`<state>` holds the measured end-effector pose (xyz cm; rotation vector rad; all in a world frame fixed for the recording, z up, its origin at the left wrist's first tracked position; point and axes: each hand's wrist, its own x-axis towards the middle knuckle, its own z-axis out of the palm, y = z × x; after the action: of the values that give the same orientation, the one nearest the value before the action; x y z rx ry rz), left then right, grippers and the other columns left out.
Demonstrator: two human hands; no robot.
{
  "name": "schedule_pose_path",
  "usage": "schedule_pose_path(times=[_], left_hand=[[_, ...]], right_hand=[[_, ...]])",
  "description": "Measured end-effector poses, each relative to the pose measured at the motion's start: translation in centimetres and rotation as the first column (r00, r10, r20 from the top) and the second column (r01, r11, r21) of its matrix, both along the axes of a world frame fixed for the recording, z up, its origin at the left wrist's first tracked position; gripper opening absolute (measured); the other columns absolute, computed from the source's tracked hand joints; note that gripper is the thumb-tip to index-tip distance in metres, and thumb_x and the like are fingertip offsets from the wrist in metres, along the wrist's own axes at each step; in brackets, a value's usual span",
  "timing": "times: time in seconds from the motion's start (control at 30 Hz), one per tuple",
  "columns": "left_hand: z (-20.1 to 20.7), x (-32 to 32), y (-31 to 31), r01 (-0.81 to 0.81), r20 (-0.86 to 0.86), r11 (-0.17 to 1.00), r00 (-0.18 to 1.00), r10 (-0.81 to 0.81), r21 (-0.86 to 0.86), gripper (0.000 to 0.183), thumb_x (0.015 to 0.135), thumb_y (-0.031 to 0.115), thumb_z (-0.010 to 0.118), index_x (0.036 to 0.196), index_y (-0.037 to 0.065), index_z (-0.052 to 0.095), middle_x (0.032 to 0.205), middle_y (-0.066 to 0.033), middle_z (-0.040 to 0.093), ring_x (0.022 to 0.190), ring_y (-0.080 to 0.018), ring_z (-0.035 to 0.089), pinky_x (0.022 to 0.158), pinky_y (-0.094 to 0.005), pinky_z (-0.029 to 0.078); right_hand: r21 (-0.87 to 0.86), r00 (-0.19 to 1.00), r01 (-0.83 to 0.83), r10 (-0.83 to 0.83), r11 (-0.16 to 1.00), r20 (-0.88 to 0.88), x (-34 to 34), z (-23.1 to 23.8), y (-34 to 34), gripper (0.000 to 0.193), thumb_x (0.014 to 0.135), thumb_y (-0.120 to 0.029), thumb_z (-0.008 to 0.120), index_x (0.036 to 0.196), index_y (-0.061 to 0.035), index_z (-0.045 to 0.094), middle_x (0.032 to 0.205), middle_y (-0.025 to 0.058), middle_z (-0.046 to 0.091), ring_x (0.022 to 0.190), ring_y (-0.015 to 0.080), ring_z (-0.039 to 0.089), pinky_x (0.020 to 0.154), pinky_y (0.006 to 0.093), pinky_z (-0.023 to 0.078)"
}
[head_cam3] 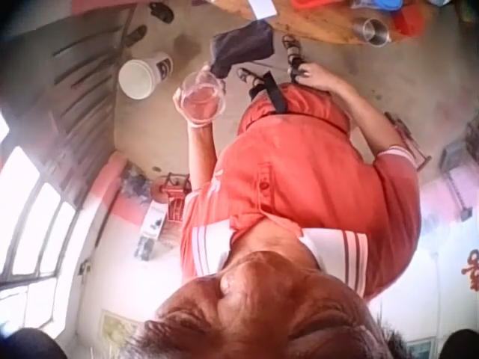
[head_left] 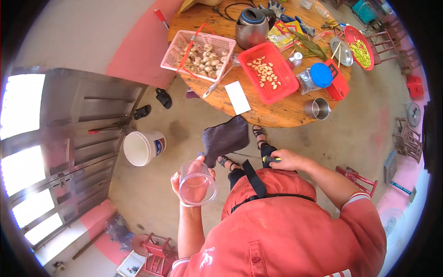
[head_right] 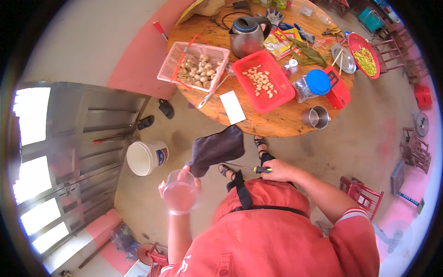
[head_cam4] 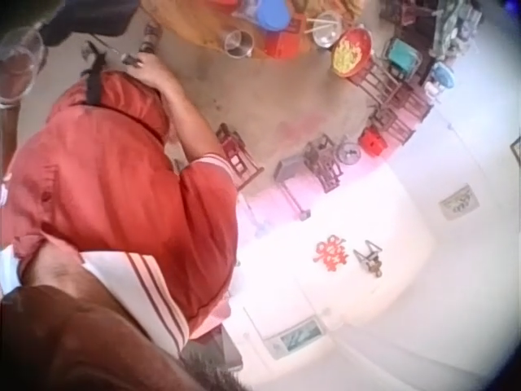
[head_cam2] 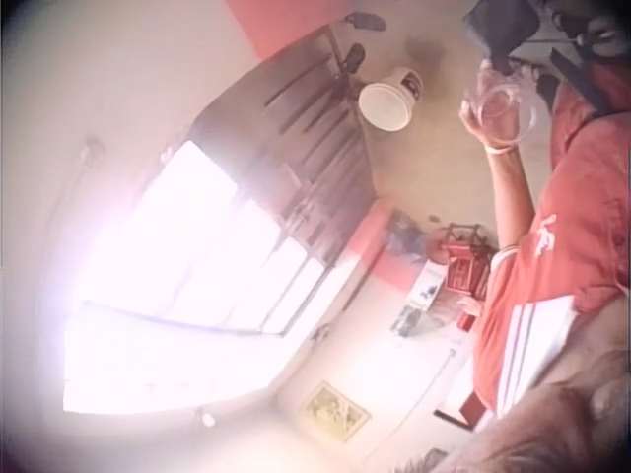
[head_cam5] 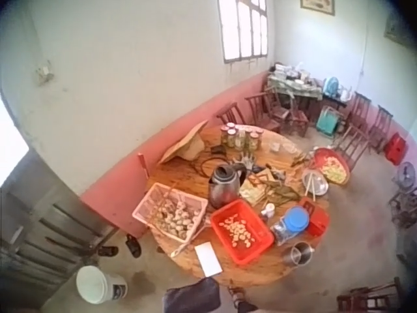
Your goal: Using a screwdriver to assemble or repair a purple plastic component, then placing green peppers into a cup.
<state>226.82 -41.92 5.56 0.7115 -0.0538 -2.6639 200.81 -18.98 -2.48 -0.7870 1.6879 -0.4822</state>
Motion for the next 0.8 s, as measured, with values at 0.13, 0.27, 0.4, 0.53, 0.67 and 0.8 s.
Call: schedule_pose_path(times=[0.13,0.27,0.4,0.53,0.67,0.8], left_hand=[[1.6,3.1,-1.5,0.331,0.581,0.829,0.814,-0.008,-0.452,0.066,0.085,0.053,0.045,0.131,0.005,0.048,0.137,-0.0019,0.048,0.115,-0.0201,0.046,0.099,-0.0378,0.030],[3.9,4.9,-2.7,0.042,-0.058,0.952,0.996,-0.063,-0.302,0.072,0.081,0.054,0.050,0.134,0.004,0.044,0.129,-0.0009,0.054,0.108,-0.0264,0.049,0.097,-0.0382,0.032],[5.6,7.9,-2.6,0.030,-0.108,0.962,0.992,-0.061,-0.273,0.080,0.079,0.060,0.049,0.135,0.004,0.041,0.123,-0.0037,0.055,0.102,-0.0318,0.049,0.093,-0.0393,0.035],[6.4,10.2,-1.2,-0.042,-0.144,0.994,0.989,0.027,-0.103,0.082,0.077,0.059,0.049,0.135,0.002,0.042,0.124,-0.0063,0.054,0.100,-0.0333,0.049,0.087,-0.0402,0.040],[7.2,11.7,-0.4,-0.191,0.124,0.949,0.966,0.227,-0.251,0.078,0.079,0.054,0.051,0.134,0.000,0.042,0.125,-0.0091,0.054,0.100,-0.0325,0.050,0.086,-0.0400,0.041],[7.7,13.1,-2.4,-0.215,0.264,0.882,0.901,0.345,-0.420,0.076,0.082,0.050,0.050,0.139,0.001,0.035,0.134,-0.0132,0.047,0.115,-0.0367,0.049,0.099,-0.0440,0.039]], right_hand=[[0.089,0.982,-0.070,0.053,0.994,0.184,0.9,3.1,-3.6,0.035,0.077,-0.033,0.062,0.095,-0.0022,0.064,0.072,0.0115,0.062,0.065,0.0201,0.060,0.060,0.0337,0.047],[0.103,0.939,-0.038,0.000,0.994,0.345,3.3,1.9,-5.9,0.031,0.082,-0.030,0.061,0.096,-0.0020,0.062,0.065,0.0031,0.059,0.051,0.0104,0.053,0.046,0.0257,0.043],[0.037,0.893,-0.040,0.019,0.998,0.449,6.8,1.2,-9.8,0.026,0.086,-0.027,0.061,0.097,-0.0038,0.061,0.062,0.0009,0.058,0.046,0.0085,0.050,0.041,0.0244,0.041],[-0.003,0.782,0.109,-0.084,0.994,0.617,10.4,1.1,-13.3,0.021,0.088,-0.025,0.059,0.095,-0.0053,0.060,0.063,-0.0009,0.055,0.046,0.0067,0.048,0.040,0.0225,0.038],[-0.241,0.719,0.301,-0.053,0.923,0.693,11.1,4.1,-14.9,0.019,0.090,-0.022,0.055,0.096,-0.0031,0.057,0.065,-0.0003,0.053,0.047,0.0056,0.045,0.042,0.0217,0.036],[-0.347,0.897,0.120,0.048,0.930,0.439,8.4,9.7,-15.0,0.022,0.087,-0.023,0.056,0.093,-0.0026,0.060,0.067,0.0019,0.055,0.054,0.0075,0.050,0.051,0.0225,0.041]])
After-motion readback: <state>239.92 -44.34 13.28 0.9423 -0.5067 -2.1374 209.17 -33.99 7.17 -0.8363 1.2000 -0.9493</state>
